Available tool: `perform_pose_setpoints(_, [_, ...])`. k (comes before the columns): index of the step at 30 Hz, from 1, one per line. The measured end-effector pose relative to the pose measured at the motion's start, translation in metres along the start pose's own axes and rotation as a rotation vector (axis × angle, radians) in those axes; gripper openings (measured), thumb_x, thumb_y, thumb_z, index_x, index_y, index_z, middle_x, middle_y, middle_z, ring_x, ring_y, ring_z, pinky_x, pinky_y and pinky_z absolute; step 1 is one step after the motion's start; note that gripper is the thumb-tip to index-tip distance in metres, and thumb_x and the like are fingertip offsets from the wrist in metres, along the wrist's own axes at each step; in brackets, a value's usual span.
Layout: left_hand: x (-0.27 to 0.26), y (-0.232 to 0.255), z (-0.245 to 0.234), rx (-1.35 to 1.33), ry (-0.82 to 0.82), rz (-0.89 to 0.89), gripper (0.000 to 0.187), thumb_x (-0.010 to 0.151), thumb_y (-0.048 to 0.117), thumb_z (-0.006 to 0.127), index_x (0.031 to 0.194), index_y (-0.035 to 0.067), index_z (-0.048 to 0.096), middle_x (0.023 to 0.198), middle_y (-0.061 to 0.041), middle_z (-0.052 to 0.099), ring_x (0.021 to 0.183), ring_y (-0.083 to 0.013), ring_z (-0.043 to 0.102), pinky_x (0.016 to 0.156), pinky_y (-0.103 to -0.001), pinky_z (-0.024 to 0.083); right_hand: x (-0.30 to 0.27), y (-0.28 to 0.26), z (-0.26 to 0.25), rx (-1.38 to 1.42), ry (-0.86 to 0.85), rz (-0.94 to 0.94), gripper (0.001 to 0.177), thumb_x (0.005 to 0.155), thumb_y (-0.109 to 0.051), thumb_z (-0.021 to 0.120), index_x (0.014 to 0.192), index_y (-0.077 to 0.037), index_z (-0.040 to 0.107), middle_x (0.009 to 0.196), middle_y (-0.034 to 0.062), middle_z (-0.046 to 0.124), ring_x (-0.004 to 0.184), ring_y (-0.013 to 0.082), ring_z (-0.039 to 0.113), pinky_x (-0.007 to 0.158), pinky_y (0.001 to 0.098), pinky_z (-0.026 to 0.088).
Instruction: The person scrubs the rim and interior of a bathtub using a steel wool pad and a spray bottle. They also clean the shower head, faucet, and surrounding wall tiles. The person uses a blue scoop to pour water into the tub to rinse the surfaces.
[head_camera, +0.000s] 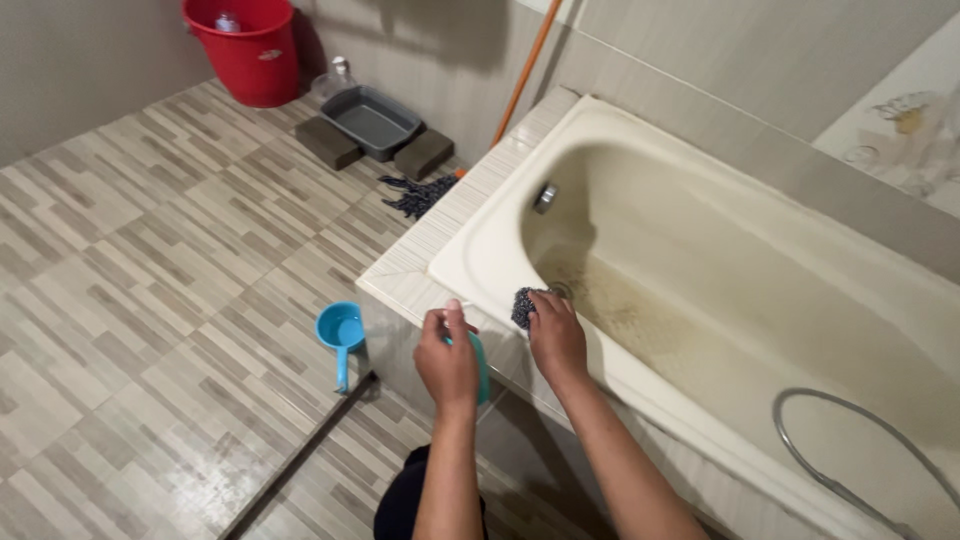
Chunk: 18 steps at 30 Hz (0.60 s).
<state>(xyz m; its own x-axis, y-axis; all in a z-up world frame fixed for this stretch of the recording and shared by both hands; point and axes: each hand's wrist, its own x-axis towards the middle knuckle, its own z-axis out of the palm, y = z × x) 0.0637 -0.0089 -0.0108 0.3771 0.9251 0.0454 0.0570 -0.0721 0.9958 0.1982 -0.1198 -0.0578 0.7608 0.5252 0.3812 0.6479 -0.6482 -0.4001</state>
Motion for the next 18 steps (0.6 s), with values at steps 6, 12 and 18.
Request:
perform_pose_setpoints(6, [-0.007,-0.003,-0.020,-0.040,-0.019,-0.003,0.049,0.102,0.049,0.052,0.092,0.006,0.073,0.073,-0.007,0.075,0.072,-0.0201,0.073,0.069,-0.035,0.053,-0.045,0.011,-0.032,-0.028,-0.005,0.058,0.036,0.094,-0.014,0.065,0.130,-0.009,0.066,0.133,0.0080,0.065,0.125,0.0298,0.057,0.105,0.0413,0.047])
perform_pose_setpoints(12, [0.011,0.012,-0.026,0.047,-0.103,-0.023,0.053,0.101,0.051,0.051,0.093,0.006,0.076,0.078,-0.008,0.077,0.076,-0.0214,0.074,0.074,-0.036,0.054,-0.054,0.009,-0.036,-0.051,-0.003,0.024,0.037,0.092,-0.013,0.066,0.128,-0.007,0.067,0.131,0.0082,0.067,0.124,0.0295,0.058,0.104,0.0407,0.048])
perform_pose_setpoints(18, [0.052,0.024,-0.021,0.161,-0.094,-0.046,0.056,0.098,0.054,0.052,0.082,0.005,0.075,0.072,-0.015,0.075,0.072,-0.0306,0.074,0.071,-0.042,0.055,-0.009,0.002,-0.007,-0.023,0.021,-0.068,0.034,0.091,-0.012,0.066,0.124,-0.006,0.069,0.130,0.0099,0.068,0.123,0.0304,0.059,0.105,0.0418,0.048])
